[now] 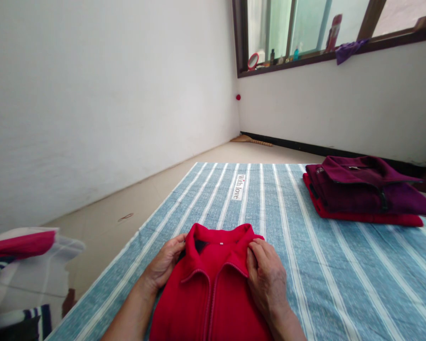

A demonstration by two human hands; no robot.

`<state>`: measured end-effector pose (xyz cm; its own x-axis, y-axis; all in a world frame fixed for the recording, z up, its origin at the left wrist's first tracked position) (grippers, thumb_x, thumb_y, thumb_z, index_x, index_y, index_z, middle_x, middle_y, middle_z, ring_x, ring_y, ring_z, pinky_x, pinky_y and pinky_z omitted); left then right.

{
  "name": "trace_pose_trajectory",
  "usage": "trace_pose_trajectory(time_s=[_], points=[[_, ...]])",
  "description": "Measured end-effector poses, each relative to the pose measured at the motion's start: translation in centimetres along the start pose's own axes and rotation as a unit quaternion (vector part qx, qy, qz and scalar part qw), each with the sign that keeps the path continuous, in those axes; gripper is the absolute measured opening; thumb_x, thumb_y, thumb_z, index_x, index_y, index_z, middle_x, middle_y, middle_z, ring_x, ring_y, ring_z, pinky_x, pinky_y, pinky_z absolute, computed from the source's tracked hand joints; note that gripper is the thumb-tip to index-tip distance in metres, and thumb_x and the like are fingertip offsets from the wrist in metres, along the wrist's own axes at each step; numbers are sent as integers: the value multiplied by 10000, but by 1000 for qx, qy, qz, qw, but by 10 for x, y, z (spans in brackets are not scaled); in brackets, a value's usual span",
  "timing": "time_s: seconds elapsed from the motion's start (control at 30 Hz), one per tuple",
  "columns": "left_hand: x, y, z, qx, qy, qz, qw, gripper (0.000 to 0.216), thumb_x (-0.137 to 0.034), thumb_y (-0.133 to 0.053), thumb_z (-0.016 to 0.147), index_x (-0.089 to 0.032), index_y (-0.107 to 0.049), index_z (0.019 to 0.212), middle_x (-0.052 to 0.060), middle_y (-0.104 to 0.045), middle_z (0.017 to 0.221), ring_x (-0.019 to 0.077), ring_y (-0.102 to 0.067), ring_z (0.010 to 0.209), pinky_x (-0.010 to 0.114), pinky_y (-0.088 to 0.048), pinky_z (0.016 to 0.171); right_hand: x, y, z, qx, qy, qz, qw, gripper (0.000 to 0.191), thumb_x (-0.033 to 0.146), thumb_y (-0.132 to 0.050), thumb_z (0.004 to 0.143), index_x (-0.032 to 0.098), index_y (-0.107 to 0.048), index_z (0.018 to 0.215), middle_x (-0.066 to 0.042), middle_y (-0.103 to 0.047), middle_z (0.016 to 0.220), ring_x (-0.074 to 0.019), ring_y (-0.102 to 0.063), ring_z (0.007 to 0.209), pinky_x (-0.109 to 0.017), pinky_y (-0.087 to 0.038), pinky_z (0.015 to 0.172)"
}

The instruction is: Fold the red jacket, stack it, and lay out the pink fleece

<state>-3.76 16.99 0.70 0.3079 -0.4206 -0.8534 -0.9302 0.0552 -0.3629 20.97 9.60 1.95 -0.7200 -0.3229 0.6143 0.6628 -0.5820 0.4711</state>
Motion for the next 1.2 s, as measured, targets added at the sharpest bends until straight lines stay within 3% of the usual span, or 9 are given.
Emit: trace_pose_trajectory(time_s=[1.2], points=[[0, 1, 1, -2, -2, -6, 1000, 167, -104, -722, 711, -137, -694, 872, 64, -745, 826, 166, -681, 727, 262, -512, 753, -3, 0, -1, -11, -16, 36, 999, 173, 245, -496, 912, 203, -661, 947, -85, -687, 992, -209, -646, 931, -376, -527, 854]])
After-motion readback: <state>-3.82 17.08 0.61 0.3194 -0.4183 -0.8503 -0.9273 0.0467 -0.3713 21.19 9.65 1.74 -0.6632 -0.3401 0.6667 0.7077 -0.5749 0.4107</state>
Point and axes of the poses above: each hand's wrist, its own z-axis towards the middle knuckle, its own y-axis out of the back of the hand, x = y × z, the point moved 6 cm from there along z, towards the middle knuckle
